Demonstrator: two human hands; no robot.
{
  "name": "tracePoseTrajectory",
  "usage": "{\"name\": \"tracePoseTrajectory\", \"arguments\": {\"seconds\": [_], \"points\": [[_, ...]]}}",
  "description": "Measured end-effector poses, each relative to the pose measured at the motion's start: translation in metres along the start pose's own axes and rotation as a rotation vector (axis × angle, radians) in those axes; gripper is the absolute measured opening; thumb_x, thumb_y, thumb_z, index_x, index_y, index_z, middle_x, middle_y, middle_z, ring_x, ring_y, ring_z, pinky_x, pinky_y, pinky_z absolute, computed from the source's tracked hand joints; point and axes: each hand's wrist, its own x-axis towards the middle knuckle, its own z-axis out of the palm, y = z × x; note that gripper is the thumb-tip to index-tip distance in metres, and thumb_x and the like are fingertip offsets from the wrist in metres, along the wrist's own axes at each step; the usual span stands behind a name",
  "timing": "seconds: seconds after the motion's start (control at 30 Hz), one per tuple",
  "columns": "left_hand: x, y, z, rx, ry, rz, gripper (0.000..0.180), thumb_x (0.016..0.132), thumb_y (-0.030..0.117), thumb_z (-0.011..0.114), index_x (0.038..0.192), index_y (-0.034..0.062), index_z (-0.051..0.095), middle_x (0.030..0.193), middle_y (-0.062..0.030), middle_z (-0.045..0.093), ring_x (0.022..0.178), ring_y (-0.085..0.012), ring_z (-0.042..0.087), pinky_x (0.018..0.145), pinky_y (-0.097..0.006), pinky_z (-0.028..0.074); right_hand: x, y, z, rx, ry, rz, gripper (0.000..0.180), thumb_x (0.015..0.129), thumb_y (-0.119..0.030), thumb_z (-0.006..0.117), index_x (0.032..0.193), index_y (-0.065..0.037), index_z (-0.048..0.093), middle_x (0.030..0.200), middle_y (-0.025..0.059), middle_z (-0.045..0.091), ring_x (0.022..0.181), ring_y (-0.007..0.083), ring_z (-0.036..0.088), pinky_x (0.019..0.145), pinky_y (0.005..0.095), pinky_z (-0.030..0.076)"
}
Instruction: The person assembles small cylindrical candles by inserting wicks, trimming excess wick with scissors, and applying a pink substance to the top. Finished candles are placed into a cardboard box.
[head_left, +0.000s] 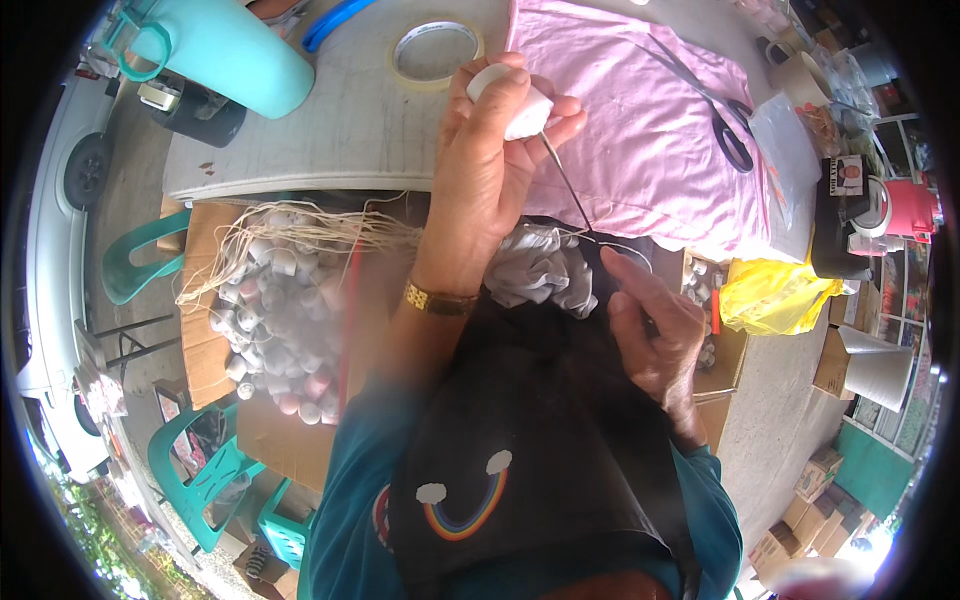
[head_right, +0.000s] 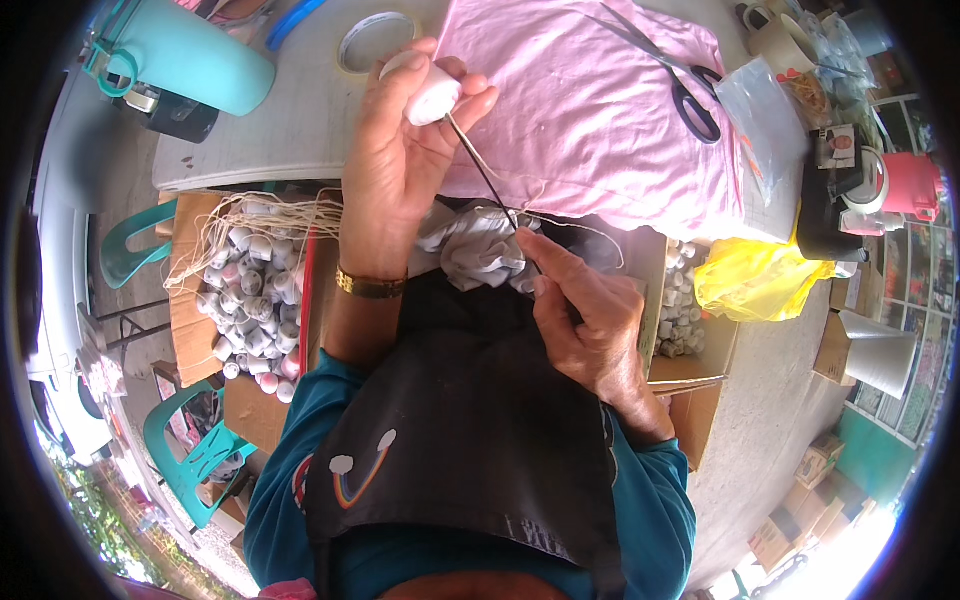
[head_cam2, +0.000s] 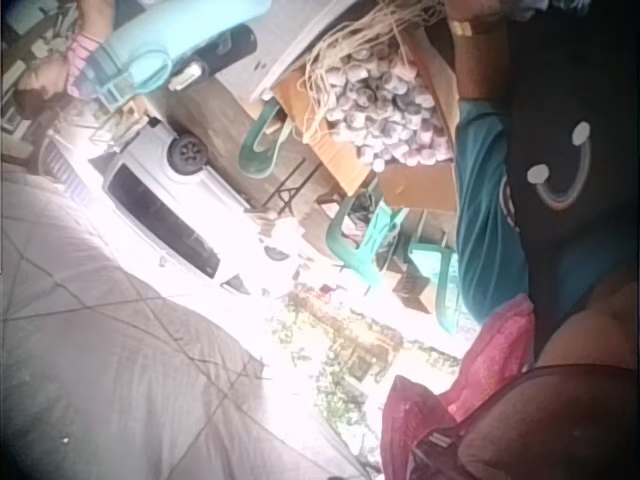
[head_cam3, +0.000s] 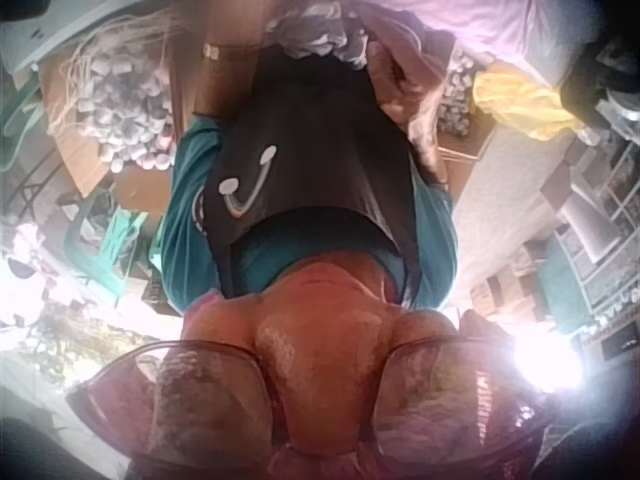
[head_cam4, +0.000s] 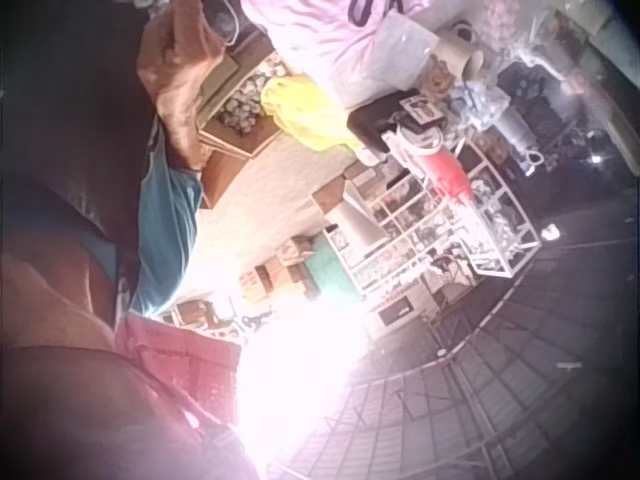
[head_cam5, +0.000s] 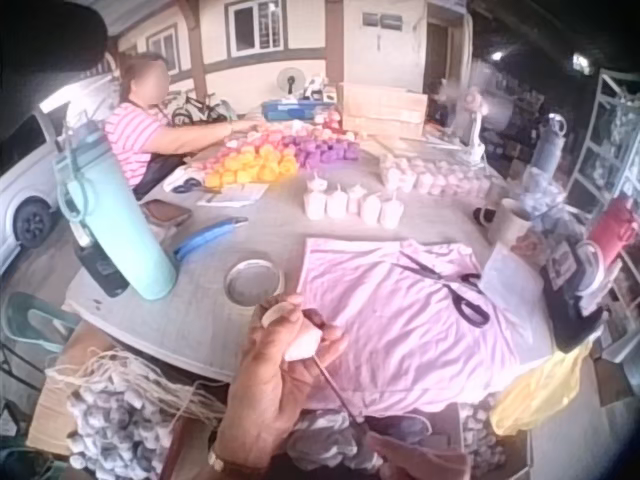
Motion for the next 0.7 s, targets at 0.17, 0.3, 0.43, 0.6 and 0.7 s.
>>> {"name": "tracePoseTrajectory", "arguments": {"seconds": [0.17,0.3,0.43,0.6,0.7], "points": [[-0.009,-0.011,0.018,0.186,-0.152,0.015,0.03,0.094,0.016,0.056,0.12,0.0035,0.048,0.098,-0.0144,0.062,0.086,-0.023,0.066,0.08,-0.041,0.059,0.003,0.007,0.007,0.132,0.002,0.183,0.036,0.087,0.003,0.057,0.122,0.003,0.058,0.064,0.0027,0.057,0.054,0.0072,0.048,0.053,0.0221,0.039],[-0.024,-0.021,0.035,0.436,-0.13,0.107,0.036,0.096,0.023,0.056,0.122,0.003,0.041,0.101,-0.014,0.06,0.084,-0.0182,0.064,0.076,-0.037,0.059,0.008,0.016,0.01,0.337,0.055,0.145,0.031,0.092,-0.003,0.057,0.122,0.004,0.057,0.065,-0.0013,0.053,0.057,0.0052,0.045,0.055,0.0205,0.037],[-0.028,-0.023,0.04,0.465,-0.141,0.311,0.038,0.097,0.024,0.055,0.121,0.0043,0.034,0.105,-0.014,0.057,0.083,-0.0162,0.061,0.076,-0.036,0.059,0.011,0.019,0.011,0.267,0.077,0.004,0.031,0.092,-0.006,0.058,0.121,0.004,0.057,0.065,-0.0017,0.053,0.058,0.0055,0.046,0.054,0.0208,0.037],[-0.026,-0.025,0.042,0.492,-0.217,0.423,0.036,0.096,0.02,0.056,0.12,0.0032,0.035,0.103,-0.0156,0.057,0.08,-0.0161,0.061,0.073,-0.035,0.059,0.012,0.015,0.016,0.323,0.14,0.052,0.028,0.093,-0.007,0.058,0.118,0.004,0.06,0.068,0.0012,0.058,0.058,0.0073,0.052,0.055,0.0222,0.042],[-0.026,-0.026,0.042,0.496,-0.227,0.425,0.035,0.096,0.019,0.056,0.119,0.0023,0.036,0.101,-0.0163,0.057,0.077,-0.0168,0.062,0.071,-0.035,0.059,0.014,0.012,0.016,0.313,0.157,0.039,0.028,0.094,-0.009,0.057,0.118,0.004,0.061,0.072,0.0034,0.062,0.057,0.0081,0.054,0.055,0.0225,0.043]]}}
